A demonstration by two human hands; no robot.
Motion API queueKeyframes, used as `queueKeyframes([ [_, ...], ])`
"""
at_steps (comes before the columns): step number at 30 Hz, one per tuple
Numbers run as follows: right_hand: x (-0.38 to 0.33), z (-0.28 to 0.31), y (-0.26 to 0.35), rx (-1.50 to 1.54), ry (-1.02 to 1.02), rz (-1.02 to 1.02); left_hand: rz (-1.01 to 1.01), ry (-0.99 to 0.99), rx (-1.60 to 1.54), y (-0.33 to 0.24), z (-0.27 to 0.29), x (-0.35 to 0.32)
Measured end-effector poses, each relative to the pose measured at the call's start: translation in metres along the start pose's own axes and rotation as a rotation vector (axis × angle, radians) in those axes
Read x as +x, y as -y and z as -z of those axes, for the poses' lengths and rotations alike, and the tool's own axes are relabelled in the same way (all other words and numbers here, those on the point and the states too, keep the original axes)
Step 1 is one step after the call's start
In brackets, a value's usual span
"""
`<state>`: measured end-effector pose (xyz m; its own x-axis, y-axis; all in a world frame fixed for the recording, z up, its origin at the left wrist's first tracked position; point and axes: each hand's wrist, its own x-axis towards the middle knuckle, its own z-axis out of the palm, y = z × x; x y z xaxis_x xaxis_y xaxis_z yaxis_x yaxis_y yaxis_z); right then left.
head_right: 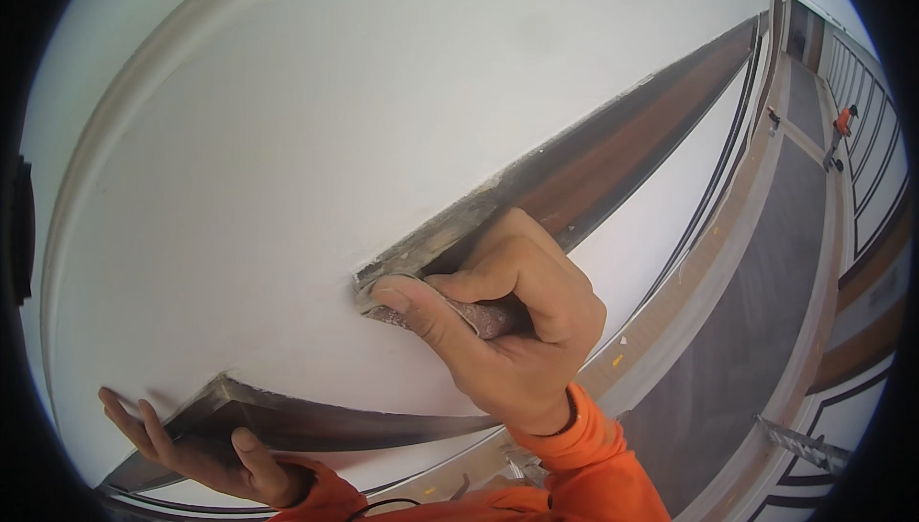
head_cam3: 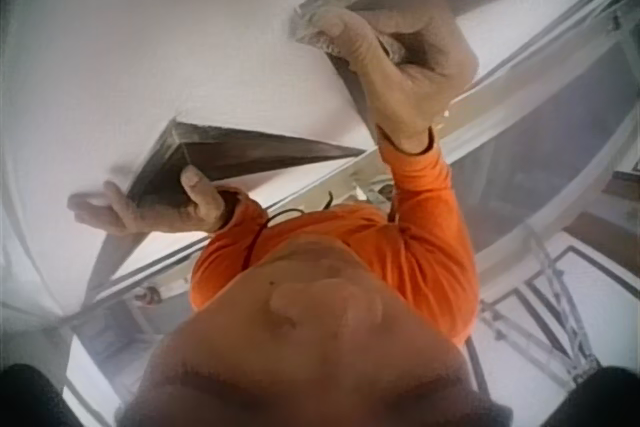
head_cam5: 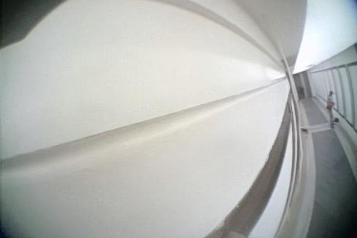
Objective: The person sands the edges of a dark brown wooden ceiling feature using a sanding block. They work along the seams and corners of the triangular panels, smoothing the surface.
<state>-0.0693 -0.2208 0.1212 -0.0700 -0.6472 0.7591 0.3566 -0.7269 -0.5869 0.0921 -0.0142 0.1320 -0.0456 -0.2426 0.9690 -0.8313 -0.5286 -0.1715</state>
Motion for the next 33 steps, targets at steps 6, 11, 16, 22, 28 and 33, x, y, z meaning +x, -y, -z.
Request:
queueKeyframes([
  [6, -0.006, 0.007, -0.013, 0.093, -0.025, -0.002, -0.009, 0.016, 0.043, -0.004, 0.001, 0.001],
  [11, -0.007, 0.011, -0.012, 0.008, 0.029, 0.079, 0.001, 0.010, 0.080, -0.001, 0.002, -0.001],
  [16, -0.002, 0.001, -0.007, 0.055, -0.008, 0.095, 0.027, 0.003, 0.063, -0.009, -0.001, 0.000],
  [22, -0.003, 0.014, -0.007, 0.055, 0.032, 0.071, -0.018, 0.024, 0.072, -0.003, 0.007, -0.001],
  [28, -0.009, 0.019, -0.020, 0.121, -0.067, -0.005, -0.013, 0.028, 0.054, 0.002, 0.005, -0.001],
  [33, -0.002, 0.023, -0.015, 0.197, -0.156, -0.155, 0.002, 0.023, 0.075, -0.003, 0.003, -0.002],
])
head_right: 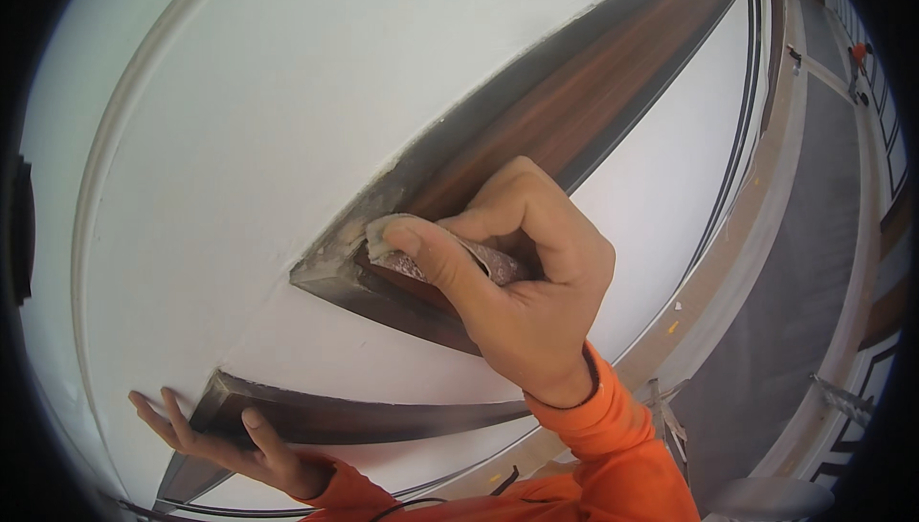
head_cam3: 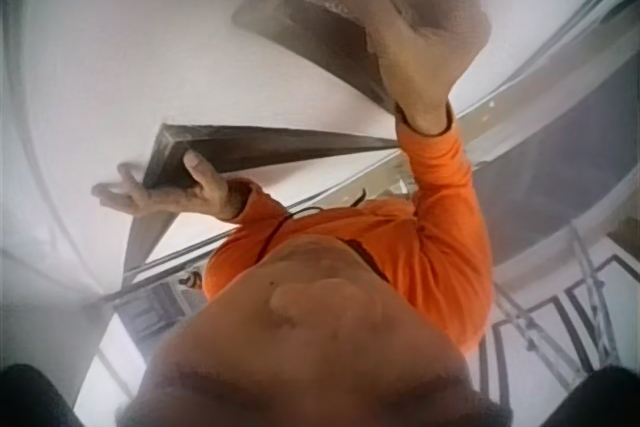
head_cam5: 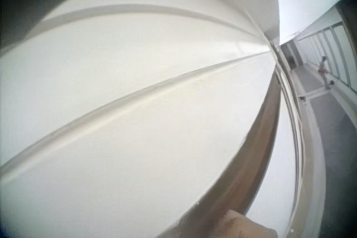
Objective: The person sands the edges of a dark brown wooden ceiling feature using a sanding block. They work along the seams and corners of the triangular panels, smoothing the surface.
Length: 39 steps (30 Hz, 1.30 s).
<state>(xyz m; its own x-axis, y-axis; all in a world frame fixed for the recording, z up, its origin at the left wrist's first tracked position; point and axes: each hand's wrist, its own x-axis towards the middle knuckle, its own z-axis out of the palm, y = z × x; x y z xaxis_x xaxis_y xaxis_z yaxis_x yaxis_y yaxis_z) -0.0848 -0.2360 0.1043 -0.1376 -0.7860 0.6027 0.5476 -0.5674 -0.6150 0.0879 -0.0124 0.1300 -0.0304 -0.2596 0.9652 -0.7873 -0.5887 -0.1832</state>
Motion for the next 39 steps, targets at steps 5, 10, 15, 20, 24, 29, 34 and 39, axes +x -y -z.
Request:
queueKeyframes([
  [5, 0.002, -0.011, -0.005, -0.112, 0.062, 0.230, -0.011, -0.013, -0.040, 0.001, 0.001, 0.002],
  [10, 0.012, 0.006, -0.006, -0.126, -0.117, 0.282, -0.008, -0.027, -0.095, -0.003, 0.001, 0.005],
  [15, -0.036, 0.006, 0.008, 0.167, -0.217, -0.142, -0.009, -0.032, -0.087, 0.004, 0.012, 0.002],
  [20, -0.095, 0.030, -0.002, 0.113, -0.126, -0.223, -0.106, 0.044, -0.078, 0.009, 0.023, -0.001],
  [24, -0.108, 0.043, -0.001, 0.076, 0.015, -0.239, -0.243, 0.139, -0.050, 0.005, 0.029, 0.001],
  [29, -0.095, 0.038, 0.007, 0.074, 0.176, 0.029, -0.412, 0.259, 0.071, -0.003, 0.051, 0.004],
  [34, -0.043, 0.033, 0.002, -0.101, 0.125, 0.316, -0.587, 0.358, -0.083, 0.018, 0.040, 0.003],
  [39, -0.017, 0.012, -0.014, -0.177, 0.200, 0.393, -0.666, 0.457, -0.027, 0.107, 0.075, -0.012],
])
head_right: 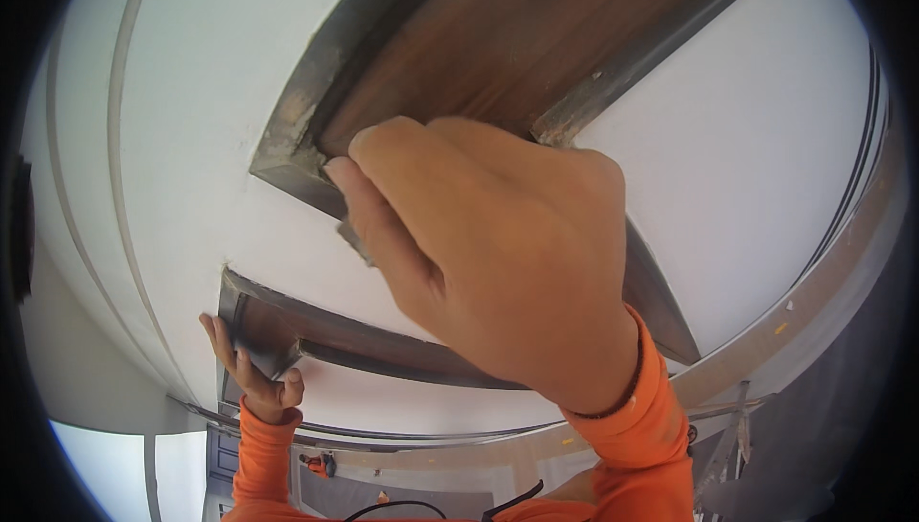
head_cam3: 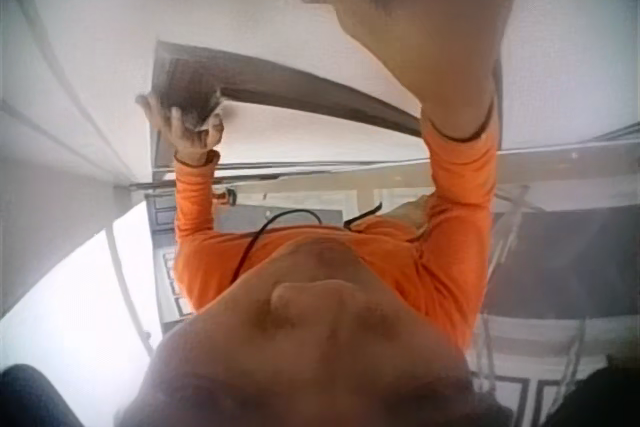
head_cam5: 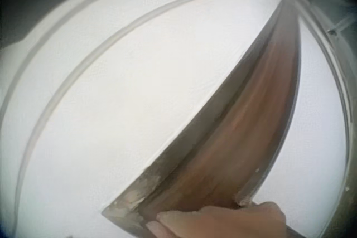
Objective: The person sands the edges of a dark brown wooden ceiling feature using a sanding block. They work along the seams and corners of the triangular panels, smoothing the surface.
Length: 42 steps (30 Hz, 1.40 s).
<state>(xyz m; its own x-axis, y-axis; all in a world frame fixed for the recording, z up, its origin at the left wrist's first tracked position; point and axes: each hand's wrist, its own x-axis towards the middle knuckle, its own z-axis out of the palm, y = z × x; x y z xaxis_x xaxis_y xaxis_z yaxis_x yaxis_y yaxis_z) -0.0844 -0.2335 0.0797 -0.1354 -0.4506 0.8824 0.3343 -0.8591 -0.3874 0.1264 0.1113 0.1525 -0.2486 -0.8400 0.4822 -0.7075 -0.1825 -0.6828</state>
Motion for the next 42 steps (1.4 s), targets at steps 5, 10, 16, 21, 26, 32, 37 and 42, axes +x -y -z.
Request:
queueKeyframes([
  [5, 0.014, -0.002, -0.002, -0.051, 0.111, 0.043, -0.010, 0.113, 0.165, 0.028, -0.002, -0.053],
  [10, 0.023, -0.002, -0.007, -0.065, 0.141, 0.181, -0.008, 0.071, 0.125, 0.034, -0.008, -0.057],
  [16, 0.027, 0.000, -0.006, -0.017, 0.182, 0.209, -0.027, 0.001, 0.128, 0.037, -0.011, -0.059],
  [21, 0.023, -0.004, -0.009, -0.021, 0.170, 0.217, -0.022, -0.035, 0.038, 0.039, -0.015, -0.065],
  [26, 0.024, -0.003, -0.010, 0.001, 0.170, 0.210, -0.030, -0.013, 0.010, 0.038, -0.012, -0.065],
  [32, 0.025, -0.005, -0.008, -0.027, 0.153, 0.215, 0.001, 0.012, 0.068, 0.035, -0.009, -0.068],
  [37, 0.024, -0.010, -0.010, -0.100, 0.119, 0.267, -0.004, 0.003, 0.059, 0.035, -0.008, -0.066],
  [42, 0.024, -0.011, -0.005, -0.067, 0.054, 0.219, -0.003, -0.014, 0.053, 0.037, -0.011, -0.070],
])
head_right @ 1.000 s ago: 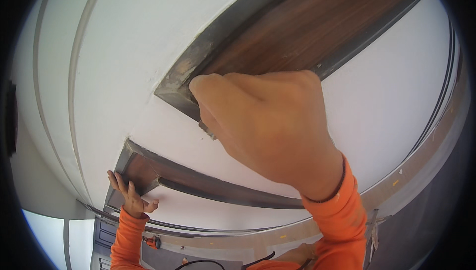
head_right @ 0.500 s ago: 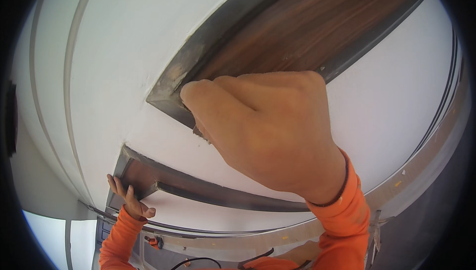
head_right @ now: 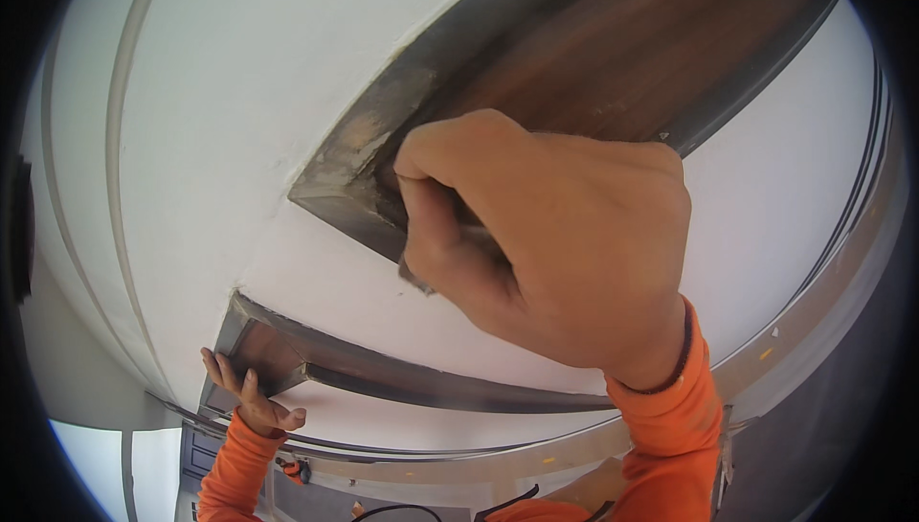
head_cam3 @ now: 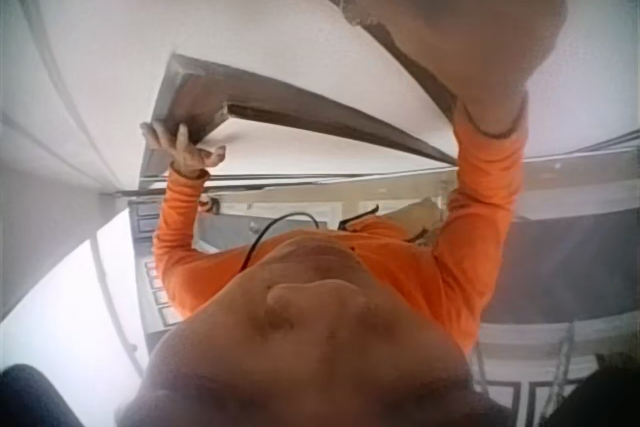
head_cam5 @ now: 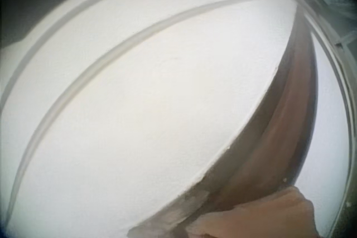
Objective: The person sands the edges of a dark brown wooden ceiling feature using a sanding block. They work along the seams and corners of the triangular panels, smoothing the surface.
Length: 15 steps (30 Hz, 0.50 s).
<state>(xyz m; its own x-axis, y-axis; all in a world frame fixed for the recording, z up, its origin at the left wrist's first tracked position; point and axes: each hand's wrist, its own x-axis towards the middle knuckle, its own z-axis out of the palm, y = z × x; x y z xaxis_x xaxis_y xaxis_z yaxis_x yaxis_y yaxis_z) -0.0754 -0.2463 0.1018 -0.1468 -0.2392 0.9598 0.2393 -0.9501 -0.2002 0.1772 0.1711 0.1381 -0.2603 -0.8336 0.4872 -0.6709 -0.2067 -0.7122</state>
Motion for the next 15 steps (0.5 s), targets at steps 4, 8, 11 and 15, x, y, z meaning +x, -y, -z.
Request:
queueKeyframes([
  [4, 0.001, 0.008, -0.007, 0.065, 0.046, 0.060, 0.017, 0.040, 0.032, -0.005, -0.001, 0.003],
  [8, 0.000, 0.015, -0.008, 0.191, 0.149, 0.016, 0.032, 0.060, 0.015, -0.004, 0.003, 0.003],
  [11, 0.001, 0.010, -0.002, 0.219, 0.139, -0.066, 0.045, 0.067, 0.011, -0.006, 0.002, 0.000],
  [15, 0.003, 0.008, -0.012, 0.230, 0.105, -0.025, 0.029, 0.058, 0.001, -0.004, 0.000, 0.004],
])
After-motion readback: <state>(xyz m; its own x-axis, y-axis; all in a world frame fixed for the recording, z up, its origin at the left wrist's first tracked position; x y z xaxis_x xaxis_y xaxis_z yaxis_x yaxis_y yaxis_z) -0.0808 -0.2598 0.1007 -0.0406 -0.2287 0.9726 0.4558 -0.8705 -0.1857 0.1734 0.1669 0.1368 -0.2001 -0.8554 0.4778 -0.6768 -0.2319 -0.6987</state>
